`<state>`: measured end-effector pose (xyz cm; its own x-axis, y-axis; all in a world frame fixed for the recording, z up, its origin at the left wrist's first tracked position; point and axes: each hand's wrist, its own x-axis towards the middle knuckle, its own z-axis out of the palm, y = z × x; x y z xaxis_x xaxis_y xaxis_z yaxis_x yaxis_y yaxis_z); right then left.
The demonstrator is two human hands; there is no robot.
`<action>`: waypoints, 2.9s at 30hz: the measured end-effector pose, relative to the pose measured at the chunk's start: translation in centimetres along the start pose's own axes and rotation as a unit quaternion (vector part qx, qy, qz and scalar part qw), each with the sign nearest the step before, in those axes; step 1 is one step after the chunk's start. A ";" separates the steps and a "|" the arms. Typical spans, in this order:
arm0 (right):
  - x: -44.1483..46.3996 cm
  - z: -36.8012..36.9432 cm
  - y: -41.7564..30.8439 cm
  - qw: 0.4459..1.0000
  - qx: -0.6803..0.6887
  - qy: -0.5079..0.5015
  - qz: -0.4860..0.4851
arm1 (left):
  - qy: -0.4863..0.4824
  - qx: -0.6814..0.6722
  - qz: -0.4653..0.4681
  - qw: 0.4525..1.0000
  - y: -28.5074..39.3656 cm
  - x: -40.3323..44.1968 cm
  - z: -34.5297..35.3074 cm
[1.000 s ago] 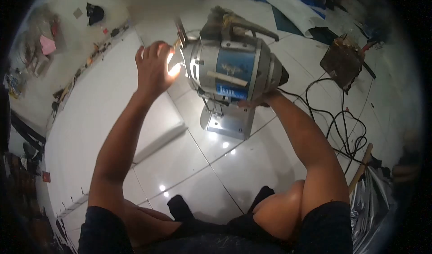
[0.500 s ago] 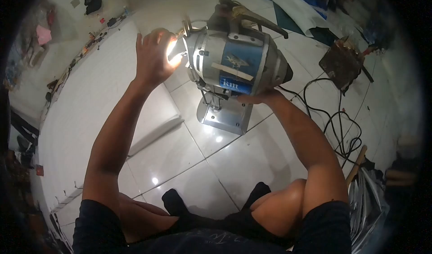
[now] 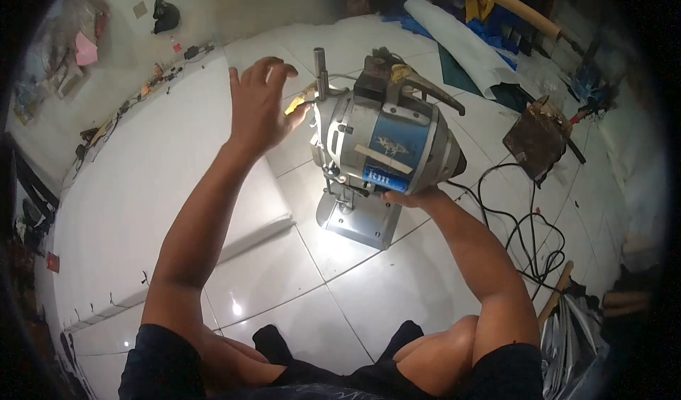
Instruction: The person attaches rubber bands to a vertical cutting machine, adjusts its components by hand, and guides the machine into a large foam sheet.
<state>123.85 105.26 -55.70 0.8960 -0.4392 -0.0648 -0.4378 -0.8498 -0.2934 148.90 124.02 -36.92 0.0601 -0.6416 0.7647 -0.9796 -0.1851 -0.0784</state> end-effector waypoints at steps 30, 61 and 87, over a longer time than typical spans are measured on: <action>-6.7 -23.4 -19.5 0.980 0.174 0.003 -0.095 | -0.189 -0.338 -0.106 0.916 -3.5 8.4 -4.4; 8.1 -26.9 -17.8 0.915 0.382 -0.033 0.124 | -0.138 -0.442 -0.113 0.879 -3.5 7.3 -2.3; 7.2 -27.4 -17.1 0.912 0.395 -0.029 0.106 | -0.143 -0.471 -0.138 0.860 -3.4 7.3 -1.8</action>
<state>135.80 108.61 -24.99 0.8101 -0.5335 -0.2433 -0.4320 -0.2626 -0.8628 152.29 121.30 -29.97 0.2270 -0.8518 0.4721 -0.6337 0.2389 0.7358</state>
